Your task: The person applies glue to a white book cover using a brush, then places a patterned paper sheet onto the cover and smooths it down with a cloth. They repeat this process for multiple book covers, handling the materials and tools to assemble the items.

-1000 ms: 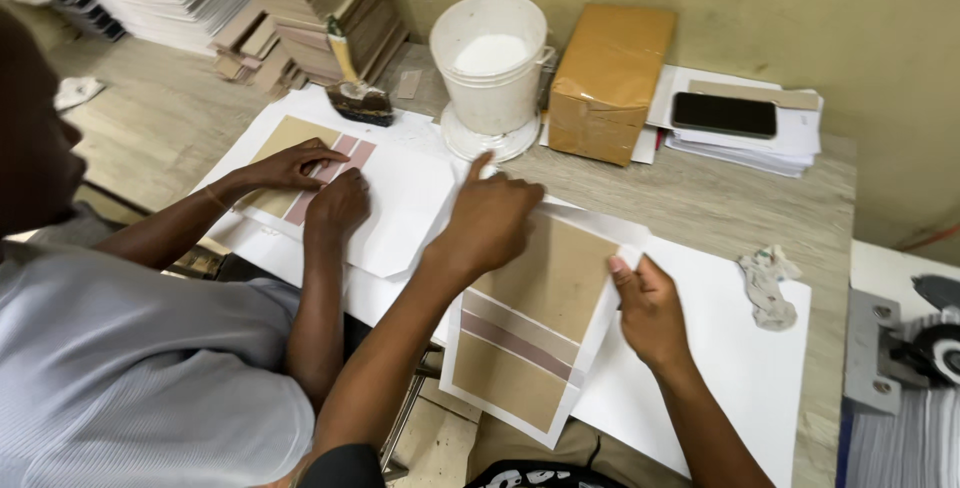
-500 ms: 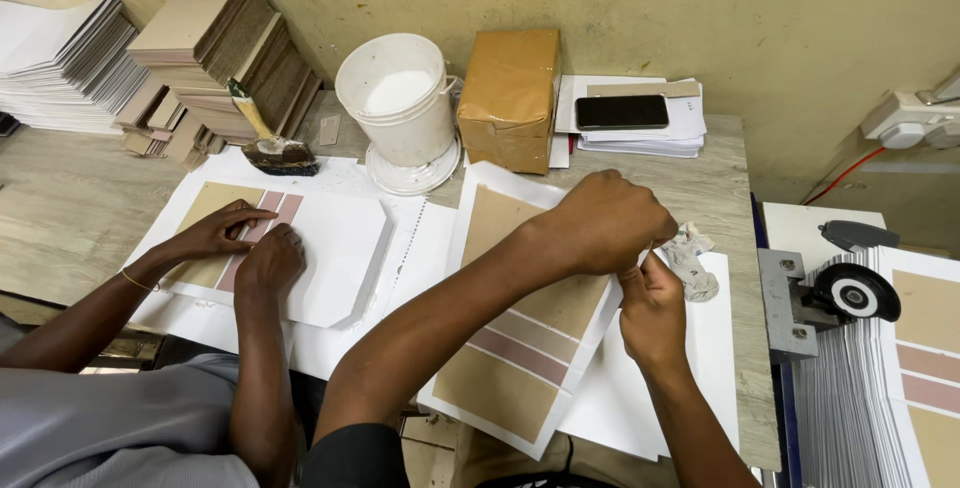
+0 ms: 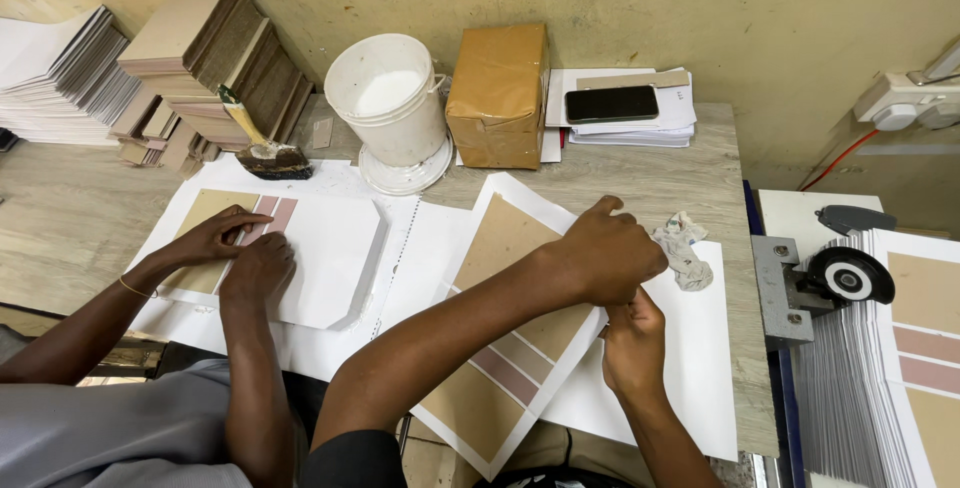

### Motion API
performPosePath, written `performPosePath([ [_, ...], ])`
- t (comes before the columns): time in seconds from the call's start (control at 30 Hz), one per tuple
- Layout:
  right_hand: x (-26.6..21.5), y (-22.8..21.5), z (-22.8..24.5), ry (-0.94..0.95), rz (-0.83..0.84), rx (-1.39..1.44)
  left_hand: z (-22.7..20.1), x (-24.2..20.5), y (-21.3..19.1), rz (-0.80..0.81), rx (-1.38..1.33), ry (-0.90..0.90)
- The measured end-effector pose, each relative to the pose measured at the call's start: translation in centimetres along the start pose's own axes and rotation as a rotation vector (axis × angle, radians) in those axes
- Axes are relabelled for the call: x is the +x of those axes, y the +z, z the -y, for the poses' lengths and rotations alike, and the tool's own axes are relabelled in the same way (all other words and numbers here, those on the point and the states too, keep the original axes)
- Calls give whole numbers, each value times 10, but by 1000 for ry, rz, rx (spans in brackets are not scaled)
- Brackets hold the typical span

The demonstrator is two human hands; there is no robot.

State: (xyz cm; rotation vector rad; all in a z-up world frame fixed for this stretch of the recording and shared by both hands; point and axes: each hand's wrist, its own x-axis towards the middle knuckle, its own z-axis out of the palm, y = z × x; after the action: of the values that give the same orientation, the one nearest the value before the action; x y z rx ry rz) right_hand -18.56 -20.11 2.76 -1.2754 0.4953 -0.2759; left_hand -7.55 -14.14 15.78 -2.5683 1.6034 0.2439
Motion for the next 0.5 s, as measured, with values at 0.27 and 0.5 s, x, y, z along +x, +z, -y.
performPosePath([
  [0.27,5,-41,-8,33,-77,91,18,24,51,-135,-224,119],
  [0.5,33,-63,-27,-25,-134,14,14,22,85,-552,-92,-146],
])
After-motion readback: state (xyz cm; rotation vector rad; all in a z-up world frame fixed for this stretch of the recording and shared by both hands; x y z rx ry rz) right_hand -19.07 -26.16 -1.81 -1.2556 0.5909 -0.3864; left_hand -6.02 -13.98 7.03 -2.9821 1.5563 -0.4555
